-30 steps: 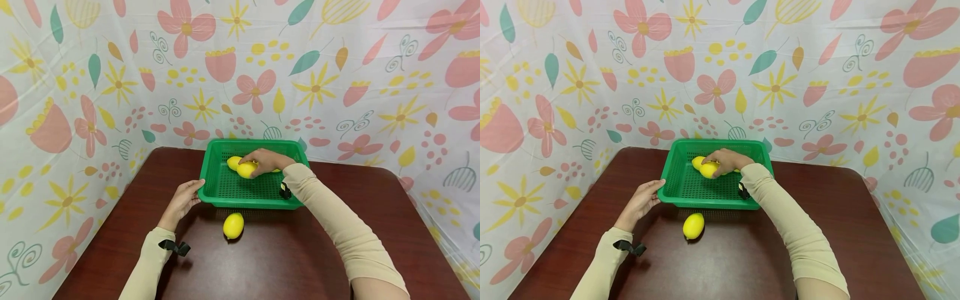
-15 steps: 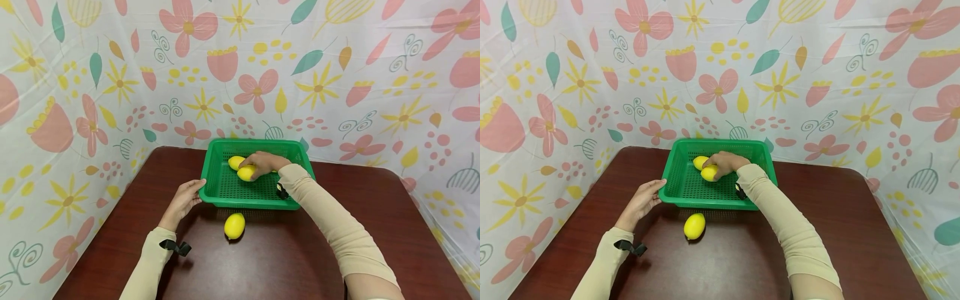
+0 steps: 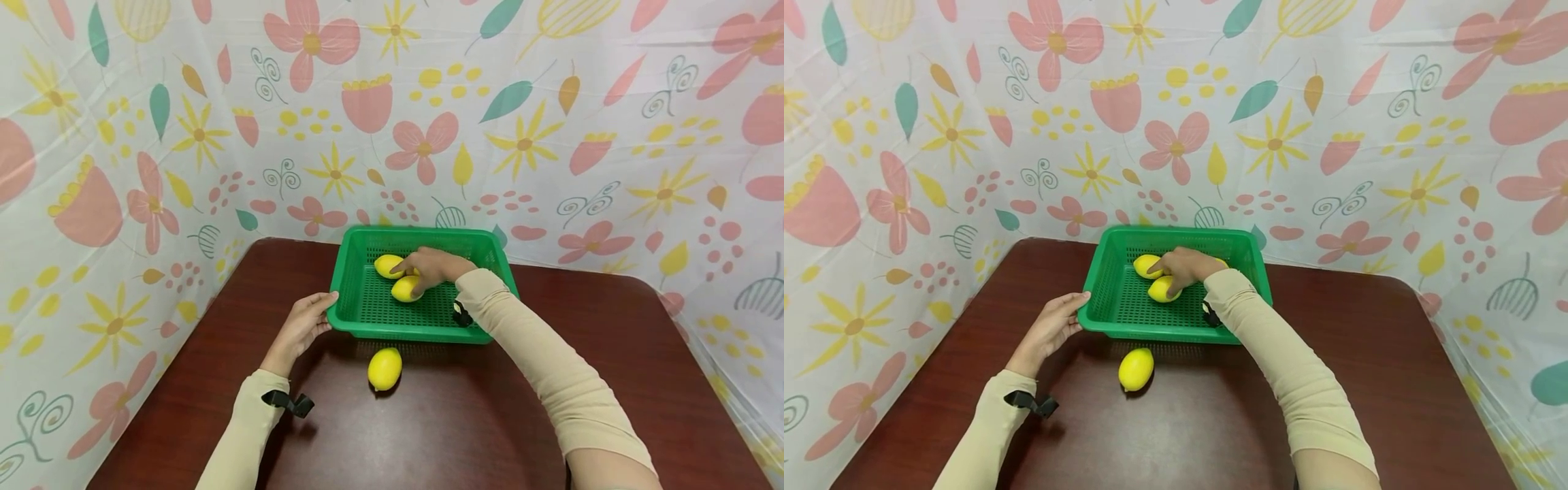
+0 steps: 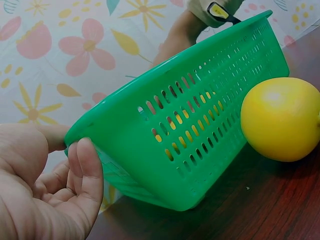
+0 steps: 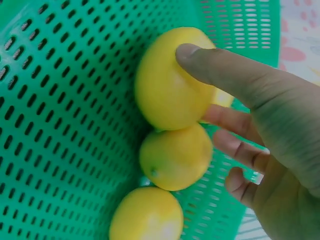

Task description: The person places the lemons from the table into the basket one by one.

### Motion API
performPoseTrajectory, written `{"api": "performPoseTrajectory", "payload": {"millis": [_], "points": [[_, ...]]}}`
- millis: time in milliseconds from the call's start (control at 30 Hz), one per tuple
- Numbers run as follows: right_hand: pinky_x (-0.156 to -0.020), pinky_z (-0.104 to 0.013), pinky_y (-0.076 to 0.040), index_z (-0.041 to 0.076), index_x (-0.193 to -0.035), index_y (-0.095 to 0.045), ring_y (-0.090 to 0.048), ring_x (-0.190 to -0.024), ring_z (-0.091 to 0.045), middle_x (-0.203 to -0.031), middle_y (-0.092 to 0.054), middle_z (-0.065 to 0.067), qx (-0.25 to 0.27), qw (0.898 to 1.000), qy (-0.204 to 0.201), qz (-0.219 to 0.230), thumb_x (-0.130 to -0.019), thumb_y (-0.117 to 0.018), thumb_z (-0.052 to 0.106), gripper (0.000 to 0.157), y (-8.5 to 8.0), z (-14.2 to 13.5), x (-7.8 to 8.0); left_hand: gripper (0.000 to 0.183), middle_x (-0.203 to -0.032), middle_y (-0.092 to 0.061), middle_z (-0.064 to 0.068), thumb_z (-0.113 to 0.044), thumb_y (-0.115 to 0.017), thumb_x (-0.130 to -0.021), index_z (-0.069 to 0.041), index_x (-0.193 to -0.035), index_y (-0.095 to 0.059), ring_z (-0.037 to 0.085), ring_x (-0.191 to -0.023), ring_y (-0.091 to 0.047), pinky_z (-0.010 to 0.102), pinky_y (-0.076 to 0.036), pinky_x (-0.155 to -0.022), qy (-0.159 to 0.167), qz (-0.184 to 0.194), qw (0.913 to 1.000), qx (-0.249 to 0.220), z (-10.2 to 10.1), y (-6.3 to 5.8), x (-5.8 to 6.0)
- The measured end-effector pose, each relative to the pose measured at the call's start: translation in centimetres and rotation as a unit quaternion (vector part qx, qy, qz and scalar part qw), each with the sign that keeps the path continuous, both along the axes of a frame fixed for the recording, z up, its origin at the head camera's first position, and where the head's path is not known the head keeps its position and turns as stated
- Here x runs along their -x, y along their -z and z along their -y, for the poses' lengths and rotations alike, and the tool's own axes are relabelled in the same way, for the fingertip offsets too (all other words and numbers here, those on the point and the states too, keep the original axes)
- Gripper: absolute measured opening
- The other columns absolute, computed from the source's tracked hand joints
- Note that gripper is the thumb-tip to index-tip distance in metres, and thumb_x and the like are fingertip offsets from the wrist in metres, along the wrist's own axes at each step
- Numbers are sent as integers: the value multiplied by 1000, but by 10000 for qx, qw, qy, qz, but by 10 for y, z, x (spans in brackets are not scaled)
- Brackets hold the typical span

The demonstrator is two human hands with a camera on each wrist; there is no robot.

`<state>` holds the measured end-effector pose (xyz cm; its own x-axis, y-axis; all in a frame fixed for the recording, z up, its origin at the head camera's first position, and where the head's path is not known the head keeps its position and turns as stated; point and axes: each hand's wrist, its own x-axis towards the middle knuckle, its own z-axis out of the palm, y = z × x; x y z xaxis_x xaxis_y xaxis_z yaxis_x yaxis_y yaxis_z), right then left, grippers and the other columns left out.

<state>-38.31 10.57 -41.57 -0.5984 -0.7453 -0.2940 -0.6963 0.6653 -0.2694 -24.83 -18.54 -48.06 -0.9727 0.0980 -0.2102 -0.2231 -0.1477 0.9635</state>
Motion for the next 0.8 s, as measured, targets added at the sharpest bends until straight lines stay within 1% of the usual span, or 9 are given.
{"api": "performPoseTrajectory", "payload": {"millis": [33, 100, 167, 233, 300, 500, 633, 700, 800], "points": [[-84, -39, -53, 19, -150, -53, -64, -106, -31, -137, -63, -13, 61, 10000, 12, 26, -91, -80, 22, 66, -3, -1, 0, 32, -79, -62, -4, -30, -64, -104, -1, -116, -61, 8, -65, -58, 22, -50, -63, -7, 2, 10000, -5, 0, 0, 0], [-87, -41, -54, 19, -150, -53, -63, -115, -33, -141, -61, -15, 172, 9998, 32, 4, -91, -81, 25, 66, -9, -5, -2, 31, -79, -63, -4, -29, -64, -104, -1, -115, -61, 8, -65, -58, 22, -50, -62, -28, -4, 10000, -20, 0, 0, 0], [-91, -45, -54, 17, -150, -53, -63, -118, -35, -142, -60, -15, 313, 9995, 22, -21, -92, -80, 28, 65, -18, -8, -6, 30, -78, -62, -4, -29, -63, -104, -1, -115, -61, 8, -65, -58, 21, -50, -62, -28, -10, 10000, -30, 0, 0, 1], [-94, -48, -53, 17, -149, -55, -63, -118, -35, -140, -62, -14, 540, 9985, 4, -115, -93, -79, 30, 63, -28, -11, -13, 28, -77, -63, -4, -29, -64, -104, -2, -113, -62, 7, -64, -58, 21, -50, -61, -44, -5, 10000, -49, 1, 1, 1], [-99, -50, -52, 16, -147, -57, -61, -125, -32, -137, -65, -12, 838, 9962, 9, -253, -94, -77, 30, 58, -36, -14, -23, 28, -78, -63, -4, -29, -64, -104, -3, -113, -62, 7, -64, -58, 21, -50, -61, -35, 2, 10000, -48, 1, 1, 1], [-89, -45, -55, 13, -137, -65, -67, -113, -25, -123, -72, -6, 1619, 9819, 444, -876, -97, -72, 29, 43, -51, -21, -64, 32, -78, -64, -4, -29, -65, -103, 1, -117, -61, 7, -63, -59, 20, -50, -60, -39, 30, 10000, -62, 2, 2, 1], [-83, -41, -57, 13, -130, -69, -68, -104, -22, -119, -73, -4, 1998, 9692, 754, -1223, -96, -74, 27, 36, -52, -23, -98, 30, -77, -63, -5, -28, -64, -104, 0, -116, -60, 7, -63, -58, 20, -50, -60, -14, 40, 10000, -48, 2, 2, 0], [-83, -39, -57, 13, -126, -71, -68, -100, -19, -119, -73, -2, 2201, 9635, 759, -1320, -95, -75, 25, 33, -51, -22, -114, 29, -77, -63, -5, -28, -64, -104, -2, -115, -61, 7, -63, -57, 20, -50, -60, -3, 18, 10000, -47, 2, 2, 1], [-84, -37, -57, 14, -122, -73, -68, -98, -17, -119, -73, 1, 2468, 9568, 594, -1418, -94, -77, 24, 30, -46, -21, -138, 27, -77, -63, -5, -28, -63, -104, -3, -114, -61, 7, -63, -57, 20, -50, -60, 14, -17, 10000, -44, 1, 1, 1]]}}
